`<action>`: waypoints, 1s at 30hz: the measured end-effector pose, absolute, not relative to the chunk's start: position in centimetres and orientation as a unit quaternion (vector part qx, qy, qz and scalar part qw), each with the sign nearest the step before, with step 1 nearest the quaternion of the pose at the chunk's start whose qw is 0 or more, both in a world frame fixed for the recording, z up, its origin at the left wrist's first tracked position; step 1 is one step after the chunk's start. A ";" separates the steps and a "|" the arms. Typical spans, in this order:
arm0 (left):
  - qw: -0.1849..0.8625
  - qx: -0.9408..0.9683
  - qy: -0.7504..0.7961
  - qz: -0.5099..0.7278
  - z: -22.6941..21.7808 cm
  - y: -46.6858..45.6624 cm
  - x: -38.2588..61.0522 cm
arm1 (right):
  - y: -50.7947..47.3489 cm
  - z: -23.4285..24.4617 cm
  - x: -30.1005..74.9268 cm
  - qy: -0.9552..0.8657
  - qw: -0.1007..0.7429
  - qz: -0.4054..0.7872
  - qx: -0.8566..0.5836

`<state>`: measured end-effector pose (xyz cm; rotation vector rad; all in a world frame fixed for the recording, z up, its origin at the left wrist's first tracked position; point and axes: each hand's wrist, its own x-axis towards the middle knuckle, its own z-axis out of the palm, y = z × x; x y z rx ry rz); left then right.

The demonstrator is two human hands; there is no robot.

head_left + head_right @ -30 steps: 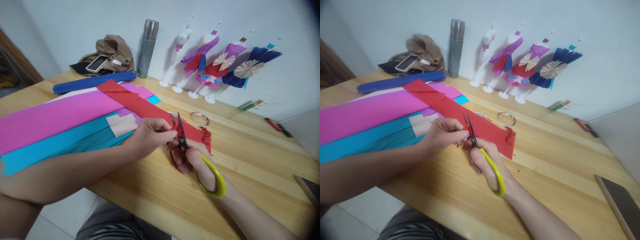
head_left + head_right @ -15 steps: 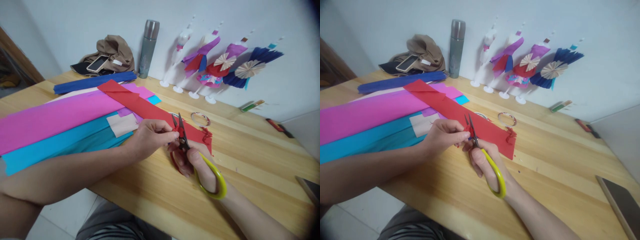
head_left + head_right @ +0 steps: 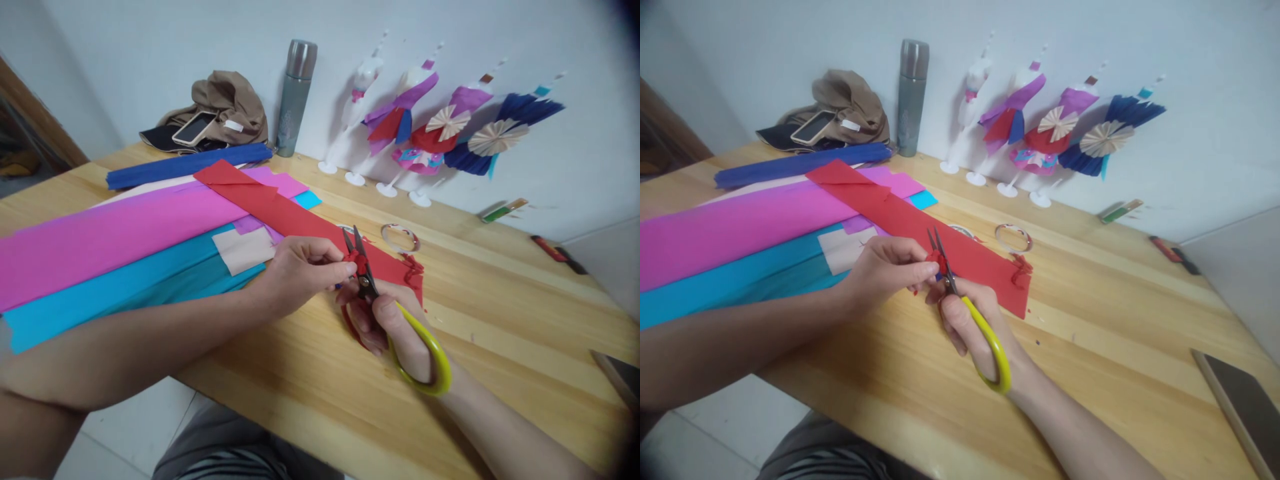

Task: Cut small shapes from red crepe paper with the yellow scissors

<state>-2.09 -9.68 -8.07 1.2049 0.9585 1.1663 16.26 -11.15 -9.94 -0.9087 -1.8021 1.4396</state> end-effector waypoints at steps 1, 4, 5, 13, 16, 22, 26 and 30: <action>0.568 0.510 0.418 0.494 -8.0 -9.6 -2.1 | -11.0 -9.9 16.3 -0.687 0.328 0.548 -0.346; 0.559 0.504 0.444 0.486 -7.7 -9.3 -2.3 | -10.4 -9.9 16.5 -0.671 0.362 0.540 -0.355; 0.557 0.506 0.449 0.482 -7.6 -9.3 -2.3 | -10.1 -9.9 16.5 -0.661 0.383 0.531 -0.365; 0.567 0.550 0.447 0.419 -7.7 -9.3 -2.1 | -9.4 -8.8 16.0 -0.630 0.494 0.446 -0.400; 0.558 0.572 0.445 0.405 -7.8 -9.3 -1.9 | -9.7 -8.2 15.4 -0.628 0.497 0.429 -0.417; 0.561 0.592 0.436 0.381 -7.8 -9.3 -2.1 | -9.6 -8.7 15.3 -0.589 0.491 0.466 -0.442; 0.573 0.595 0.424 0.372 -8.1 -9.1 -2.3 | -9.5 -8.8 15.5 -0.568 0.487 0.513 -0.422; 0.582 0.597 0.416 0.363 -8.3 -9.0 -2.3 | -9.5 -8.4 15.4 -0.606 0.471 0.478 -0.428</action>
